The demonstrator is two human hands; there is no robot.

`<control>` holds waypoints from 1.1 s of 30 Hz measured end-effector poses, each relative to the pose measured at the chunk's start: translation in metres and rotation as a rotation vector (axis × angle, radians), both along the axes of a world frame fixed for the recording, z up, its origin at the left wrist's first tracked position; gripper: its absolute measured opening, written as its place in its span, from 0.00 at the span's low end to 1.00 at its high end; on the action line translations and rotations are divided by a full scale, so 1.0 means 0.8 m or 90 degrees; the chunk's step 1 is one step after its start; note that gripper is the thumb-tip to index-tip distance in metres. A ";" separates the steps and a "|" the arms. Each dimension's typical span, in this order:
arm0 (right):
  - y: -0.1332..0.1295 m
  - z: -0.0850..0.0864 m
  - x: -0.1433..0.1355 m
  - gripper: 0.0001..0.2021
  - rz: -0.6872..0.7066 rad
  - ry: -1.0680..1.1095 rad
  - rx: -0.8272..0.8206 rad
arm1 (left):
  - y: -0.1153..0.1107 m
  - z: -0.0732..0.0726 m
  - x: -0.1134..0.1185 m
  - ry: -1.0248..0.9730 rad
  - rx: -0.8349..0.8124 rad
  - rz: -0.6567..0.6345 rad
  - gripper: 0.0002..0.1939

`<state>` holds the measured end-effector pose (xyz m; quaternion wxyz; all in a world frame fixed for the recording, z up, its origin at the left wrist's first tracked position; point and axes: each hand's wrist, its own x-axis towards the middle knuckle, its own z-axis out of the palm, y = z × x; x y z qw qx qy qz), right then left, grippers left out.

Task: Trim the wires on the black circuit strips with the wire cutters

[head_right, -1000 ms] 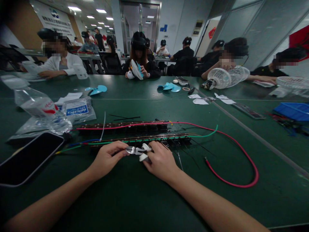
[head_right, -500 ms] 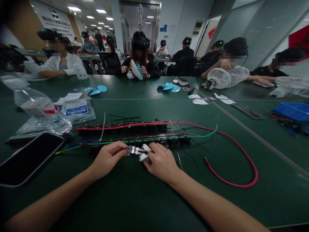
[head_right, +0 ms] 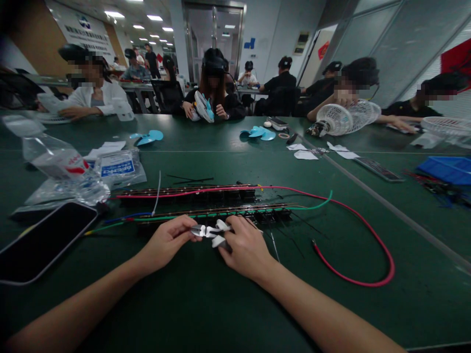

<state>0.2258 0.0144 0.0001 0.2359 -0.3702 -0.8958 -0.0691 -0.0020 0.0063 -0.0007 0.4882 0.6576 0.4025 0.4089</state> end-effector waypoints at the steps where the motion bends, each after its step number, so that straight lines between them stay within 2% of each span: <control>1: 0.000 0.001 -0.001 0.06 0.000 -0.005 -0.002 | 0.000 0.001 0.000 0.019 0.015 0.000 0.05; 9: 0.001 -0.001 -0.001 0.07 -0.007 -0.024 -0.013 | -0.002 0.003 0.000 0.042 0.041 -0.011 0.05; 26: -0.002 0.005 -0.005 0.08 -0.017 -0.031 -0.014 | -0.002 0.004 0.001 0.025 0.015 -0.024 0.05; 33: -0.003 0.004 -0.003 0.08 -0.024 -0.022 -0.026 | -0.001 -0.002 -0.001 0.023 0.010 -0.011 0.05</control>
